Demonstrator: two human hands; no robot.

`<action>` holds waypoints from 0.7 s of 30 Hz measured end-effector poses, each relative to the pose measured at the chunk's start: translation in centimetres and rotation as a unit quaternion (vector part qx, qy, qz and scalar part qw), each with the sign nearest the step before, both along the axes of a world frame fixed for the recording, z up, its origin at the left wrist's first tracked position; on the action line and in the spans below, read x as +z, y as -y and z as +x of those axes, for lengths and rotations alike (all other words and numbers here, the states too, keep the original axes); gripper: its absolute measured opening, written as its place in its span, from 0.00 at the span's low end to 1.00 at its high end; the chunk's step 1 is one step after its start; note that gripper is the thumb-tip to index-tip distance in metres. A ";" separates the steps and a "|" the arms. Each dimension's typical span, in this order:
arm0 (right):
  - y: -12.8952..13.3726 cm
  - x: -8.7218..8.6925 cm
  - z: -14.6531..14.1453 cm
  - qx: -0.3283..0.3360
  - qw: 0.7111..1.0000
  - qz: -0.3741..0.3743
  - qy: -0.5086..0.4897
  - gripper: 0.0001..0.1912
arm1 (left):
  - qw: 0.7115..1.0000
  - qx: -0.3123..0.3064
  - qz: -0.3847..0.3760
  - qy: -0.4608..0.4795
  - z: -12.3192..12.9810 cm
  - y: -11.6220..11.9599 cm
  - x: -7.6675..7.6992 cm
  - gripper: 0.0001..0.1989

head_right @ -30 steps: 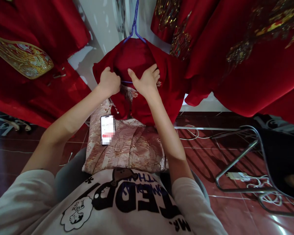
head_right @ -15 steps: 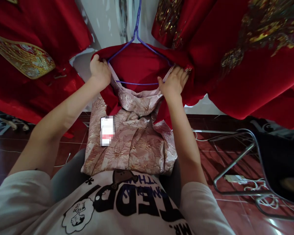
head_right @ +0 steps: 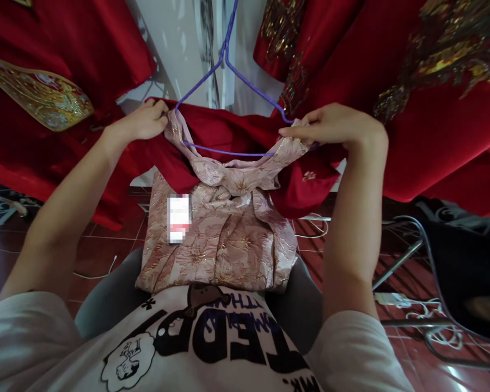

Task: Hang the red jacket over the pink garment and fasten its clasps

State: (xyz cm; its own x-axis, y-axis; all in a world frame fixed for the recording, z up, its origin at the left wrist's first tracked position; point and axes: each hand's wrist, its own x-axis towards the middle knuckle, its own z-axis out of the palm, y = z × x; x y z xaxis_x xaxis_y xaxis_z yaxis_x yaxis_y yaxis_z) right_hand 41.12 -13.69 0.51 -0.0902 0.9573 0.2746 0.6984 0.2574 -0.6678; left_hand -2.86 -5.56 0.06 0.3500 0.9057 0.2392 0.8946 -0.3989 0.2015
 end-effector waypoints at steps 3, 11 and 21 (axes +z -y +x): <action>0.1 -0.6 -0.1 0.029 0.996 -0.070 -0.044 0.11 | 0.994 0.038 -0.074 0.069 -0.6 -1.2 -0.2 0.14; 0.9 -0.9 -4.6 -0.114 0.989 0.026 -0.093 0.12 | 0.995 0.052 0.070 0.052 3.4 1.6 -1.1 0.15; 1.1 -3.3 -2.4 -0.222 0.974 0.042 -0.016 0.15 | 0.985 0.169 -0.021 -0.003 2.1 2.3 -0.5 0.23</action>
